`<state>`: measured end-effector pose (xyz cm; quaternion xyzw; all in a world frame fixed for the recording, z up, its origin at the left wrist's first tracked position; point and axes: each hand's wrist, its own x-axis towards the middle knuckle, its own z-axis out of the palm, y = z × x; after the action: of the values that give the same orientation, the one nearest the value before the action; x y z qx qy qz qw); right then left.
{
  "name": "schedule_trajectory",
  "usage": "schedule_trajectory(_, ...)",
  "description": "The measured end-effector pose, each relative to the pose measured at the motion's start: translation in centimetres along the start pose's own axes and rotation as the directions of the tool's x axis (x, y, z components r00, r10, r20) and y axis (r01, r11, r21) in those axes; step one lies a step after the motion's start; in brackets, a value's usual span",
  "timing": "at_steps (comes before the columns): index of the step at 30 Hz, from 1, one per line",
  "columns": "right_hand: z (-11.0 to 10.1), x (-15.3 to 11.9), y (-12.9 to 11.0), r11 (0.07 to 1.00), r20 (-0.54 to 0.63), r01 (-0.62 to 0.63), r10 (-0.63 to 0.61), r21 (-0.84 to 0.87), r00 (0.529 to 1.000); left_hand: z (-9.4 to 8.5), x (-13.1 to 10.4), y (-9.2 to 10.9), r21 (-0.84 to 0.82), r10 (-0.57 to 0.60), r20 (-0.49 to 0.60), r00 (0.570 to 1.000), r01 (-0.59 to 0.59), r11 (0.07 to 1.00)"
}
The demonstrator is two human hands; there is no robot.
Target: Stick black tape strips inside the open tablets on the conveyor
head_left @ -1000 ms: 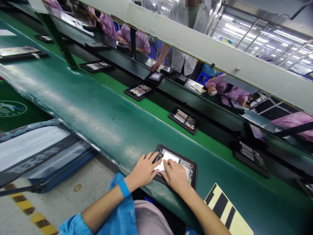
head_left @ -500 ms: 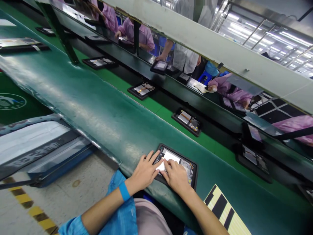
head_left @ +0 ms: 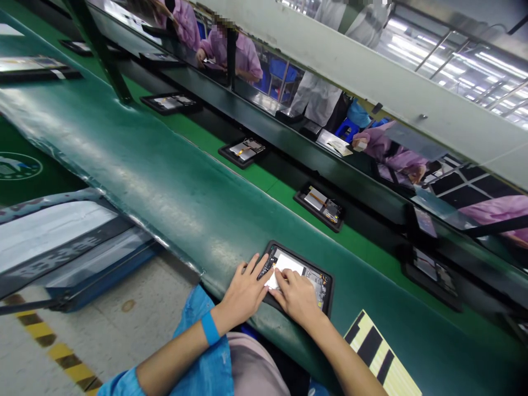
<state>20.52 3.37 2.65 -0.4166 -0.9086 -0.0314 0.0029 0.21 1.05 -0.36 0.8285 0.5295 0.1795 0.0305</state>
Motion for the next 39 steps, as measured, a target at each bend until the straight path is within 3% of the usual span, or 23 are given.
schedule_trajectory(12, -1.2, 0.7, 0.9, 1.0, 0.129, 0.01, -0.011, 0.007, 0.992, -0.6, 0.3, 0.6, 0.048, -0.004, 0.039, 0.999, 0.002, 0.999)
schedule_trajectory(22, -2.5, 1.9, 1.4, 0.991, 0.192, 0.132, -0.122, -0.038, 0.974, -0.9, 0.5, 0.1, 0.084, 0.034, 0.062, 0.997, -0.039, 0.996)
schedule_trajectory(39, -2.7, 1.5, 2.8, 0.975, 0.214, 0.127, -0.166, 0.182, 0.963, -0.5, 0.1, -0.6, -0.046, 0.041, 0.038, 0.998, -0.039, 0.998)
